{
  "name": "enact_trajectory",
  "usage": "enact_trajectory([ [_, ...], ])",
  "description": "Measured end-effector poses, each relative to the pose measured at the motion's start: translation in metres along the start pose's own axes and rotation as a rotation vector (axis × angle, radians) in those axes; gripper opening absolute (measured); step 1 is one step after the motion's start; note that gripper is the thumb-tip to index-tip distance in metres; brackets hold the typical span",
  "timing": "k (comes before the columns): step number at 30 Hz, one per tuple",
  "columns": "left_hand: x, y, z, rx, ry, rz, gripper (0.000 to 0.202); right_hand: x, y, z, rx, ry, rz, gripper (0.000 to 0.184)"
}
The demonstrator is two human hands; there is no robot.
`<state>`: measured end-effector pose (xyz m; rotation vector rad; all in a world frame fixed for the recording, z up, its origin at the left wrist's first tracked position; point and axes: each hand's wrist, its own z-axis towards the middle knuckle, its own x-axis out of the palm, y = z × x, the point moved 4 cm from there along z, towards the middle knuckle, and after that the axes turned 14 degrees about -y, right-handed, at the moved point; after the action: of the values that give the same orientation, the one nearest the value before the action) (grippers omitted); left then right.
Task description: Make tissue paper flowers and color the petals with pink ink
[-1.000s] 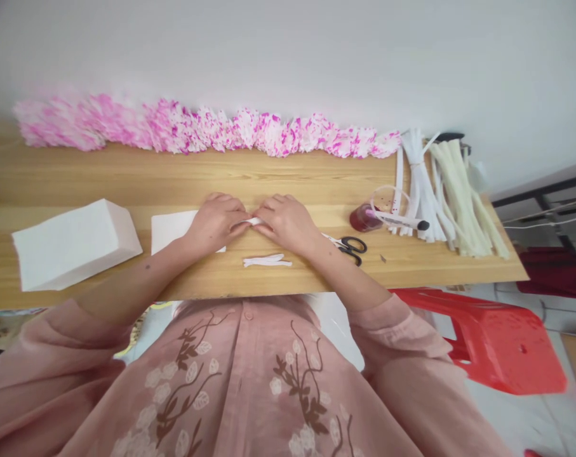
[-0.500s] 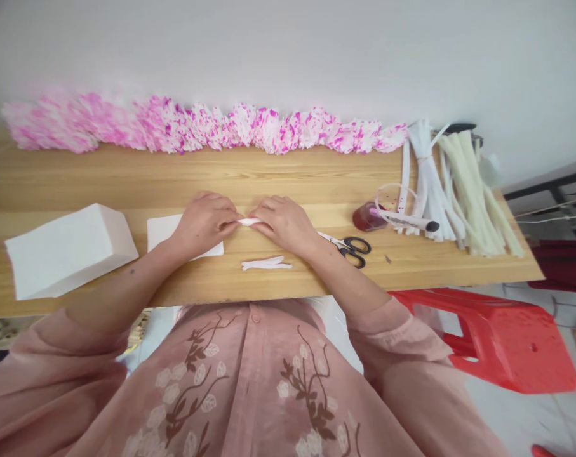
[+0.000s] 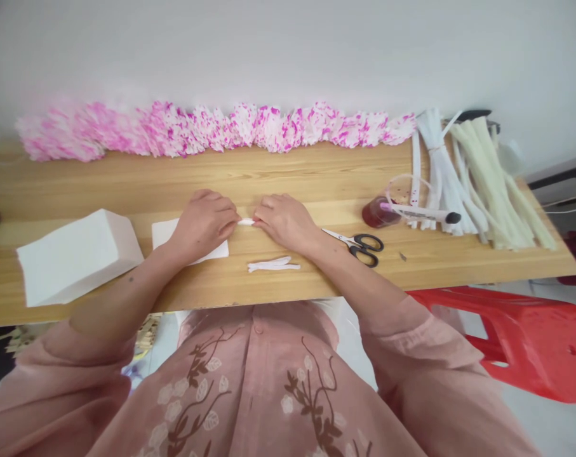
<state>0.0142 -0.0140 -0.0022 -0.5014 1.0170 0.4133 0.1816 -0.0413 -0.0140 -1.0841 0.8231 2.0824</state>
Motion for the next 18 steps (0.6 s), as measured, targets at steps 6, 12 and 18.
enact_trajectory([
  [6,-0.008,0.017,-0.002,-0.412,-0.201,-0.617,0.036,-0.003,-0.001,-0.002,0.017,-0.047,0.067,0.030],
  [12,0.001,0.014,-0.001,-0.727,-0.279,-1.176,0.061,-0.005,-0.002,-0.004,0.018,-0.063,0.090,0.031],
  [18,0.016,0.005,0.000,-0.660,-0.201,-1.070,0.058,-0.004,-0.003,-0.005,0.019,-0.063,0.083,0.030],
])
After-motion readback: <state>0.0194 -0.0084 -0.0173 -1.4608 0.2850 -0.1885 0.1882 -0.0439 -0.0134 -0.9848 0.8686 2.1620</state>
